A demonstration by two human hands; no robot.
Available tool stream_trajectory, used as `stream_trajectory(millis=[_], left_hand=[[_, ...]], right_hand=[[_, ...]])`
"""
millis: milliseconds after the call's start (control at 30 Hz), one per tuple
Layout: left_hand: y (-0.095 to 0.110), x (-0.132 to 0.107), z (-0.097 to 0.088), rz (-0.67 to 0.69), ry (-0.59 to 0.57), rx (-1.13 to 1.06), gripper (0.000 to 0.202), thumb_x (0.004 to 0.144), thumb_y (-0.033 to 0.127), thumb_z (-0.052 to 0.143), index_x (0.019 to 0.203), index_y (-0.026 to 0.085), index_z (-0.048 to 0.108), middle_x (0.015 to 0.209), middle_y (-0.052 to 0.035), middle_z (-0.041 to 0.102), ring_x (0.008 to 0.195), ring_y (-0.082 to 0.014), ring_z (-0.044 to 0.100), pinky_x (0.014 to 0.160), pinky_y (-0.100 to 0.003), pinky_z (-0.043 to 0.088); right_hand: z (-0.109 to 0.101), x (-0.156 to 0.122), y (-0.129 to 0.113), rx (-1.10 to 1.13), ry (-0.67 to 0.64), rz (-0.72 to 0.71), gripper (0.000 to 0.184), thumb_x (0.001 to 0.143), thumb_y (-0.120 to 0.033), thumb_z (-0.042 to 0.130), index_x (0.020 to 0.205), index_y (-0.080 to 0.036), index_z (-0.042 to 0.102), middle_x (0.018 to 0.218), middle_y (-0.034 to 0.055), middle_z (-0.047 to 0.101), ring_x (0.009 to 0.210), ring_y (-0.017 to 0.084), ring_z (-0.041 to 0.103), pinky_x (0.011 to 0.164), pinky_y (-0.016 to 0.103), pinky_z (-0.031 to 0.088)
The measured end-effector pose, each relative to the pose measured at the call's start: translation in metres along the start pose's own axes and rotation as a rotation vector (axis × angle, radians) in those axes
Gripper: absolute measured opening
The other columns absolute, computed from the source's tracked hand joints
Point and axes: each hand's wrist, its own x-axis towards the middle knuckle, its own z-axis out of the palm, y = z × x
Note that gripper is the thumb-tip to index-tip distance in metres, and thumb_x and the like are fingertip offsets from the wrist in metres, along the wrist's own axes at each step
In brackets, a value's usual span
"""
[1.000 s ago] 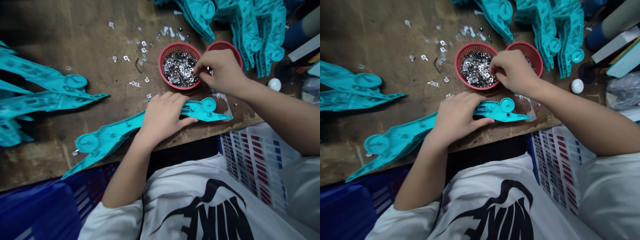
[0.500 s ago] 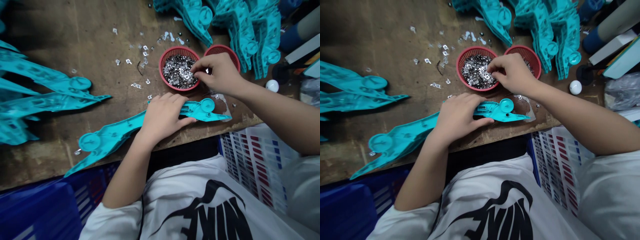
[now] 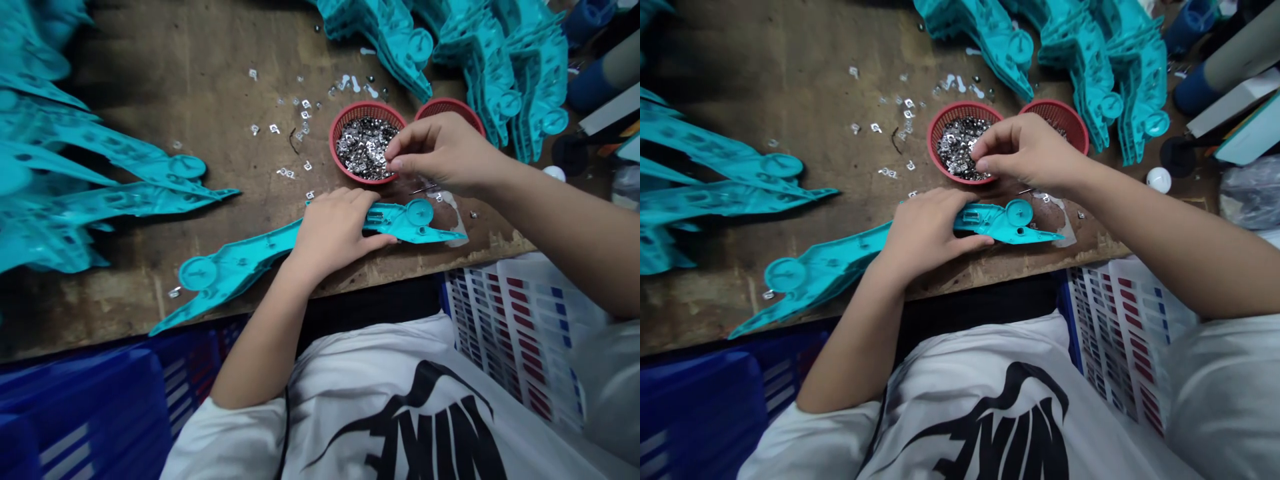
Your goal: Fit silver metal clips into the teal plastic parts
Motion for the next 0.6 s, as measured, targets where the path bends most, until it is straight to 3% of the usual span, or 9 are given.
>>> stream_trajectory(millis=[167, 333, 467, 600], left_hand=[[-0.003, -0.001, 0.003, -0.018, 0.037, -0.051, 0.070, 0.100, 0.062, 0.093, 0.154, 0.021, 0.074, 0.155, -0.0182, 0.082, 0.145, -0.0469, 0.077, 0.119, -0.052, 0.061], [-0.009, -0.003, 0.013, -0.089, 0.149, -0.161, 0.107, 0.090, 0.063, 0.103, 0.174, 0.024, 0.050, 0.157, -0.0176, 0.080, 0.136, -0.0449, 0.083, 0.109, -0.048, 0.066], [-0.017, -0.004, 0.020, -0.067, 0.194, -0.191, 0.111, 0.088, 0.068, 0.103, 0.174, 0.029, 0.046, 0.164, -0.0171, 0.076, 0.132, -0.0457, 0.085, 0.106, -0.050, 0.069], [-0.020, -0.003, 0.023, -0.058, 0.204, -0.198, 0.116, 0.089, 0.071, 0.100, 0.179, 0.031, 0.039, 0.166, -0.0169, 0.075, 0.134, -0.0464, 0.085, 0.109, -0.053, 0.070]], right_hand=[[0.005, -0.005, -0.005, -0.225, -0.096, -0.130, 0.012, 0.097, -0.031, 0.088, 0.104, -0.022, 0.088, 0.102, 0.0049, 0.086, 0.094, 0.022, 0.074, 0.087, 0.035, 0.059], [0.014, -0.012, -0.004, -0.502, -0.296, -0.319, 0.017, 0.108, -0.030, 0.075, 0.114, -0.020, 0.088, 0.101, 0.0025, 0.084, 0.092, 0.019, 0.071, 0.090, 0.033, 0.052], [0.023, -0.012, 0.005, -0.572, -0.331, -0.463, 0.023, 0.117, -0.027, 0.064, 0.123, -0.020, 0.085, 0.117, 0.0060, 0.081, 0.107, 0.022, 0.072, 0.098, 0.036, 0.052], [0.030, -0.009, 0.014, -0.536, -0.315, -0.486, 0.023, 0.119, -0.031, 0.064, 0.120, -0.020, 0.084, 0.134, 0.0110, 0.074, 0.124, 0.026, 0.068, 0.107, 0.041, 0.053]])
